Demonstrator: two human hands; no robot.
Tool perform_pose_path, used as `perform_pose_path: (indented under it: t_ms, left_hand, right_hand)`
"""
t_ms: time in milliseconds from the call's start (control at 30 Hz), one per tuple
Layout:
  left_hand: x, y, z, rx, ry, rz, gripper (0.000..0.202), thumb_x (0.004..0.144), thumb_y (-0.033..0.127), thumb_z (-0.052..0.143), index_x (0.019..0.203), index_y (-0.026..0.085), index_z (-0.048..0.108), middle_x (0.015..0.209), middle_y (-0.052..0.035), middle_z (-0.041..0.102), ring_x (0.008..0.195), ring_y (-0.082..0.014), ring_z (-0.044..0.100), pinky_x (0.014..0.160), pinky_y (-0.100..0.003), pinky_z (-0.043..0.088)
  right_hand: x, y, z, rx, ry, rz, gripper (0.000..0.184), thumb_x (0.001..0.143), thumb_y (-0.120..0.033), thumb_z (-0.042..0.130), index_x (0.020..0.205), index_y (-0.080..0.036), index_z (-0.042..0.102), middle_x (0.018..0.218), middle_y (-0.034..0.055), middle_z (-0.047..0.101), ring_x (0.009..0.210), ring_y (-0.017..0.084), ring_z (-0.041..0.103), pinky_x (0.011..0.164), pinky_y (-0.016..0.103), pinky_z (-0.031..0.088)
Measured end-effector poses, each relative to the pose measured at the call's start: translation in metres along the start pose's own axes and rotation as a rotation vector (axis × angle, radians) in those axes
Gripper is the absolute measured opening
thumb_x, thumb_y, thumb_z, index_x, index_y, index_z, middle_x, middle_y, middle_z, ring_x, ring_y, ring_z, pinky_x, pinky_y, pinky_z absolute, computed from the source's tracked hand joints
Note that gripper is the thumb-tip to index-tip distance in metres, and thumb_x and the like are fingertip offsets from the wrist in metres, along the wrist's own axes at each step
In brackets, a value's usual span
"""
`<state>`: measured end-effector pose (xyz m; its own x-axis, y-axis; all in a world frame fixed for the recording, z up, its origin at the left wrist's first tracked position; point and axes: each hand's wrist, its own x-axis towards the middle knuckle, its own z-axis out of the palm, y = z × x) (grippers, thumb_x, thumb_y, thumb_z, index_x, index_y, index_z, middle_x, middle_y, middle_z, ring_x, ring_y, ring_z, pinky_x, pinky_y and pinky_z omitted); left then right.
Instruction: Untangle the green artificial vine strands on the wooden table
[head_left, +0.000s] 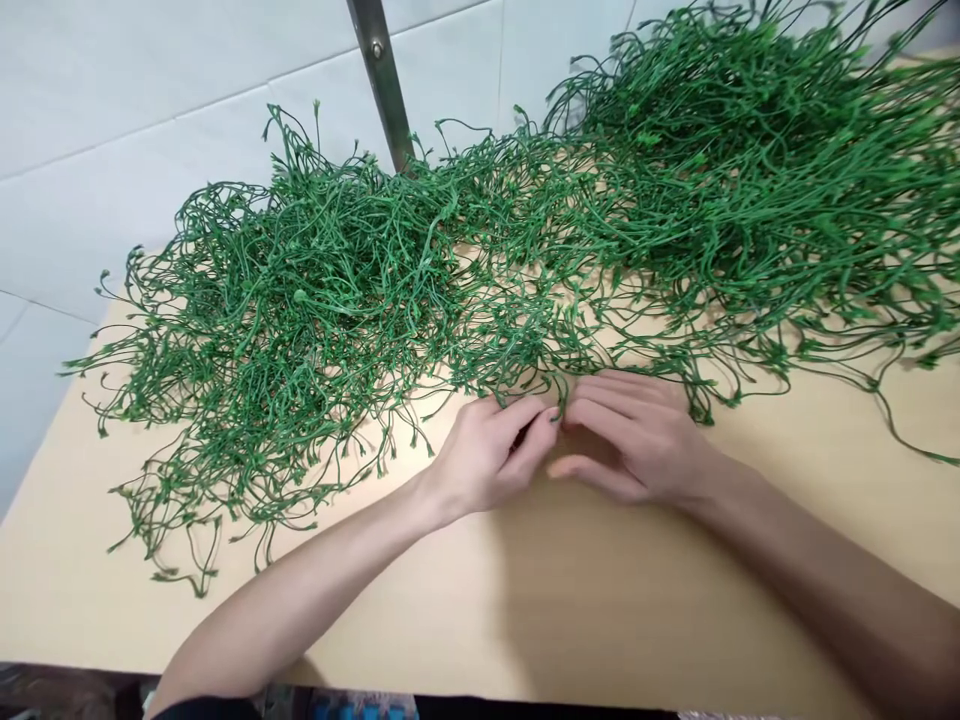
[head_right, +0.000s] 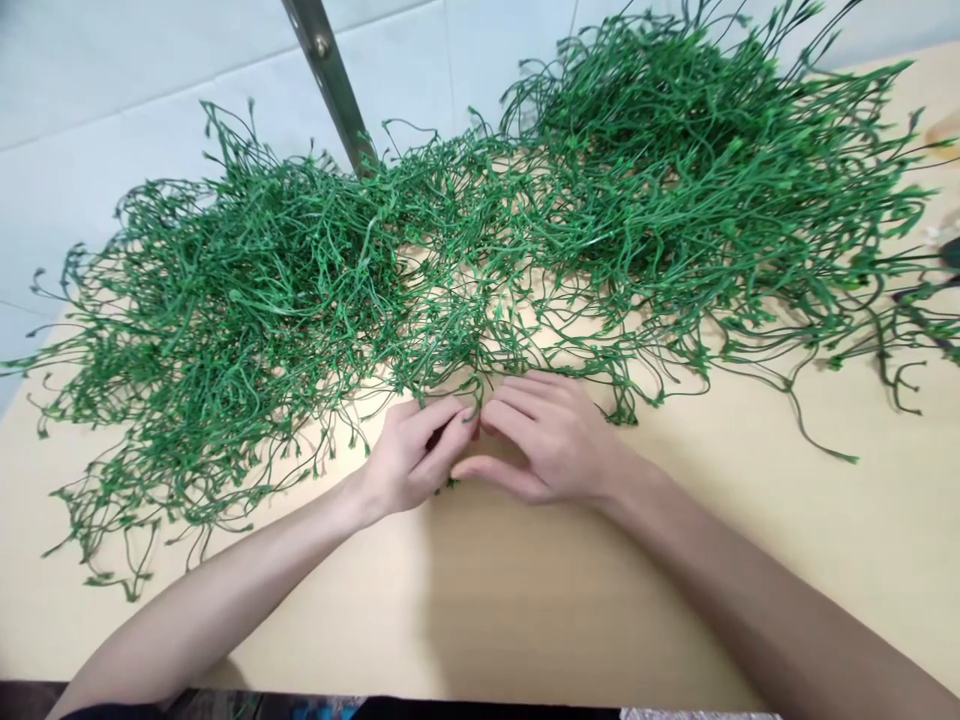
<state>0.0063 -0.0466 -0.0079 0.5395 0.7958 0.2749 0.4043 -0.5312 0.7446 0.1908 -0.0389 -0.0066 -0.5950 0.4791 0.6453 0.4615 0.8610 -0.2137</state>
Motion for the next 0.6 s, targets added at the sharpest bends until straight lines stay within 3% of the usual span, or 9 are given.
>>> perform_pose_path:
  t_ms: [167,333,467,600]
  left_hand:
    - [0.0012,-0.0001,-0.0009,0.002,-0.024,-0.034,0.034,0.098,0.026,0.039,0.064,0.018,0.039,0.053,0.0062,0.026,0.048,-0.0071,0.024,0.047,-0.023,0.022]
    - [0.0022,0.0055,-0.0058,0.034,-0.115,-0.056,0.030,0.096,0.022,0.038,0.068,0.017,0.042,0.056,0.0045,0.035,0.052,-0.0080,0.032,0.054,-0.023,0.029]
    - [0.0016,0.0036,-0.0037,-0.080,-0.047,-0.078,0.034,0.097,0.023,0.038,0.064,0.018,0.038,0.054,0.0058,0.028,0.051,-0.0072,0.027,0.050,-0.023,0.025]
    - [0.0021,0.0021,-0.0023,-0.180,0.004,-0.040,0.038,0.097,0.025,0.041,0.060,0.018,0.034,0.053,0.0060,0.025,0.052,-0.0069,0.025,0.050,-0.023,0.024]
  right_hand:
    - [0.0007,-0.0012,0.0054,-0.025,0.018,0.096,0.032,0.093,-0.027,0.053,0.065,-0.022,0.041,0.051,-0.0027,0.046,0.046,0.011,0.040,0.048,0.026,0.037]
    - [-0.0021,0.0048,0.0057,-0.037,0.074,0.218,0.033,0.093,-0.014,0.047,0.064,-0.023,0.037,0.049,-0.0040,0.041,0.044,0.011,0.037,0.046,0.026,0.034]
    - [-0.0019,0.0062,0.0028,0.052,-0.006,0.089,0.026,0.098,-0.025,0.040,0.073,-0.021,0.047,0.056,-0.0002,0.054,0.049,0.013,0.048,0.051,0.026,0.041]
    - [-0.0015,0.0029,0.0049,-0.020,-0.017,0.057,0.025,0.092,-0.032,0.053,0.072,-0.021,0.045,0.053,-0.0012,0.053,0.046,0.013,0.049,0.050,0.026,0.043]
